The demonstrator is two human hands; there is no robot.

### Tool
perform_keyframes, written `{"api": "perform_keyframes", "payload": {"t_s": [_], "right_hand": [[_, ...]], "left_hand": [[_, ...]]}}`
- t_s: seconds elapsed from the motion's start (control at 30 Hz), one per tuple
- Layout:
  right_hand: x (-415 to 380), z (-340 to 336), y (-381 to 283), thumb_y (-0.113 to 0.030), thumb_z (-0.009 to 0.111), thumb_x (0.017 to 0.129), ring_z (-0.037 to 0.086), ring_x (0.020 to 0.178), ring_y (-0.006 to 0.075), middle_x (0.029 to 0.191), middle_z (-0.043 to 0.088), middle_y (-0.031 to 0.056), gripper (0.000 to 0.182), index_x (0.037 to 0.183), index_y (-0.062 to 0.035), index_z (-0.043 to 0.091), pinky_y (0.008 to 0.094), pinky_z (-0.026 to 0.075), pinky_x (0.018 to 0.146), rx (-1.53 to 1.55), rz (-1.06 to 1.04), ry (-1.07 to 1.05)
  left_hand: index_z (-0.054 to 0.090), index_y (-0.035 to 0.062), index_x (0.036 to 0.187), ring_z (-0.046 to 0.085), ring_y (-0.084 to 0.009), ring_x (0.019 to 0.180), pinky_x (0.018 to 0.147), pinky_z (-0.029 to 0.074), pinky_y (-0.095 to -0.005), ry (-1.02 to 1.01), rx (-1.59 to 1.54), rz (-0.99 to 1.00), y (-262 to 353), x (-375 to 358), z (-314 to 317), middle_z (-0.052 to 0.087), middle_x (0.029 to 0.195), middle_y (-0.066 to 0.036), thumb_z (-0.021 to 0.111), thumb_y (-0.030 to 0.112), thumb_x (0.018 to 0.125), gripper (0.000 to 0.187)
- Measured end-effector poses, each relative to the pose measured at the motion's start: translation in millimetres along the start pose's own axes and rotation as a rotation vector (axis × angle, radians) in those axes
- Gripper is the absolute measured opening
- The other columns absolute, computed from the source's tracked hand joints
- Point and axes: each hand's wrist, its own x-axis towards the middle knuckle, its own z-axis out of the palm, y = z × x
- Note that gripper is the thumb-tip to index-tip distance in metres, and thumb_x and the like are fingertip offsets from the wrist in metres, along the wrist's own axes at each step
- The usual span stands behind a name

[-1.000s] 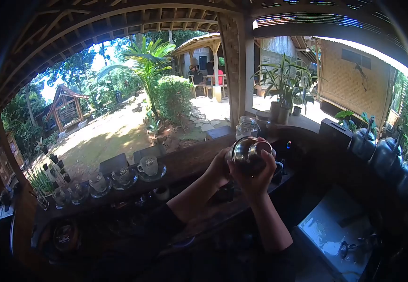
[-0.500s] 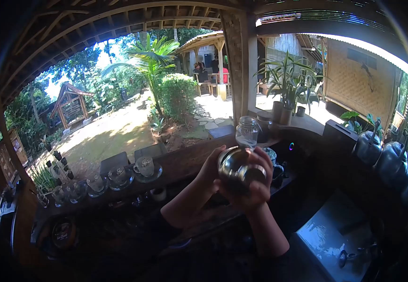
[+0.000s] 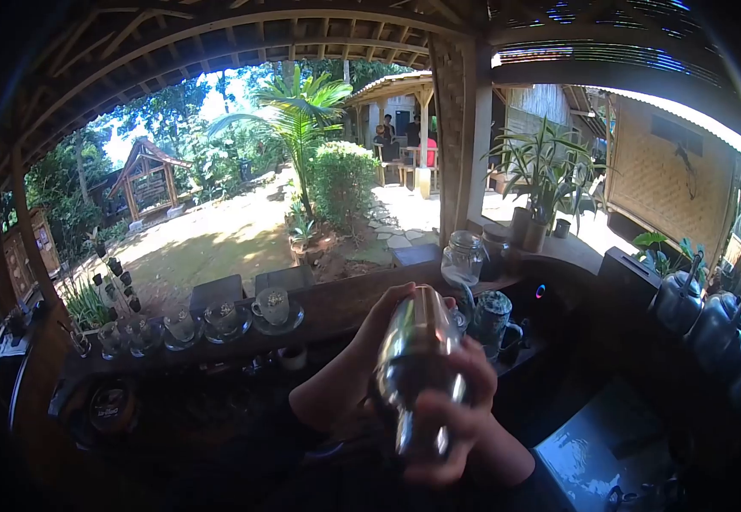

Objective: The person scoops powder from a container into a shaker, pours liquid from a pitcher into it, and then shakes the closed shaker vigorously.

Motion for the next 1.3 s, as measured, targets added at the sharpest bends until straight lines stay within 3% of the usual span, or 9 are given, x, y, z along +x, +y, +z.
{"api": "perform_keyframes", "payload": {"t_s": [0.07, 0.17, 0.33, 0.5, 0.73, 0.93, 1.0, 1.13, 1.3], "right_hand": [[1, 8, -27, -0.017, 0.068, 0.078, 0.045, 0.116, 0.0276, 0.120, 0.045, 0.0007, 0.052, 0.116, -0.0425, 0.043, 0.0524, 0.040, 0.094, 0.042, -0.070, 0.006], [14, 6, -3, -0.021, 0.071, 0.072, 0.047, 0.112, 0.0349, 0.116, 0.048, 0.0011, 0.052, 0.110, -0.0436, 0.044, 0.0542, 0.041, 0.092, 0.123, -0.379, -0.035], [-21, 38, 33, -0.019, 0.085, 0.056, 0.047, 0.111, 0.0419, 0.119, 0.049, 0.0123, 0.070, 0.111, -0.0255, 0.041, 0.0504, 0.045, 0.084, 0.038, 0.259, -0.099], [8, 32, -30, -0.020, 0.076, 0.066, 0.048, 0.110, 0.0343, 0.119, 0.048, -0.0046, 0.064, 0.120, -0.0358, 0.045, 0.0520, 0.041, 0.090, 0.091, -0.638, -0.269], [-17, 139, 9, -0.024, 0.079, 0.061, 0.049, 0.109, 0.0375, 0.120, 0.052, 0.0100, 0.050, 0.104, -0.0226, 0.055, 0.0487, 0.045, 0.085, 0.455, 0.470, -0.222], [47, 133, -79, -0.025, 0.051, 0.088, 0.046, 0.113, 0.0191, 0.120, 0.048, -0.0115, 0.022, 0.109, -0.0221, 0.053, 0.0497, 0.041, 0.088, 0.832, -0.673, -0.361], [20, 177, -69, -0.028, 0.061, 0.076, 0.048, 0.113, 0.0324, 0.123, 0.050, 0.0064, 0.035, 0.110, -0.0198, 0.055, 0.0516, 0.040, 0.090, 0.880, -0.426, -0.349], [10, 241, -64, -0.018, 0.074, 0.065, 0.045, 0.113, 0.0389, 0.122, 0.049, 0.0098, 0.053, 0.113, -0.0207, 0.052, 0.0512, 0.043, 0.086, 0.995, -0.089, -0.348], [30, 222, -113, -0.020, 0.068, 0.068, 0.044, 0.116, 0.0362, 0.125, 0.047, 0.0063, 0.049, 0.113, -0.0256, 0.051, 0.0518, 0.043, 0.088, 1.002, -0.498, -0.296]], "left_hand": [[0.048, 0.0131, 0.106, 0.060, -0.0270, 0.095, 0.079, 0.052, -0.0394, -0.296, 0.104, 0.272, -2, -15, 26, 0.054, 0.110, -0.017, 0.057, 0.041, 0.084, 0.036], [0.052, 0.0053, 0.113, 0.060, -0.0259, 0.095, 0.082, 0.051, -0.0385, -0.025, 0.072, 0.065, 14, -20, 8, 0.059, 0.103, -0.015, 0.053, 0.045, 0.085, 0.049], [0.051, 0.0063, 0.116, 0.061, -0.0256, 0.096, 0.084, 0.050, -0.0417, 0.261, 0.068, 0.286, -2, -8, -73, 0.060, 0.105, -0.014, 0.047, 0.043, 0.087, 0.047], [0.047, 0.0181, 0.119, 0.058, -0.0365, 0.095, 0.072, 0.054, -0.0500, -0.372, 0.174, 0.488, 19, -72, -5, 0.053, 0.115, -0.014, 0.051, 0.041, 0.089, 0.038], [0.053, 0.0067, 0.115, 0.061, -0.0249, 0.097, 0.084, 0.052, -0.0406, 0.396, -0.155, 0.492, 31, -112, -119, 0.061, 0.107, -0.011, 0.048, 0.039, 0.090, 0.041], [0.054, 0.0157, 0.113, 0.056, -0.0378, 0.101, 0.079, 0.052, -0.0512, -0.145, 0.070, 0.748, 54, -216, -13, 0.055, 0.116, -0.013, 0.050, 0.039, 0.089, 0.033], [0.050, 0.0194, 0.121, 0.044, -0.0405, 0.115, 0.088, 0.045, -0.0572, -0.129, -0.020, 0.732, 71, -243, -43, 0.047, 0.127, -0.010, 0.038, 0.043, 0.093, 0.039], [0.053, 0.0079, 0.110, 0.058, -0.0211, 0.100, 0.083, 0.052, -0.0389, 0.595, -0.160, 0.881, 66, -266, -99, 0.059, 0.109, -0.006, 0.046, 0.033, 0.093, 0.031], [0.048, 0.0180, 0.125, 0.045, -0.0429, 0.111, 0.083, 0.046, -0.0606, -0.189, -0.001, 0.827, 65, -308, -62, 0.041, 0.130, -0.011, 0.035, 0.046, 0.094, 0.044]]}}
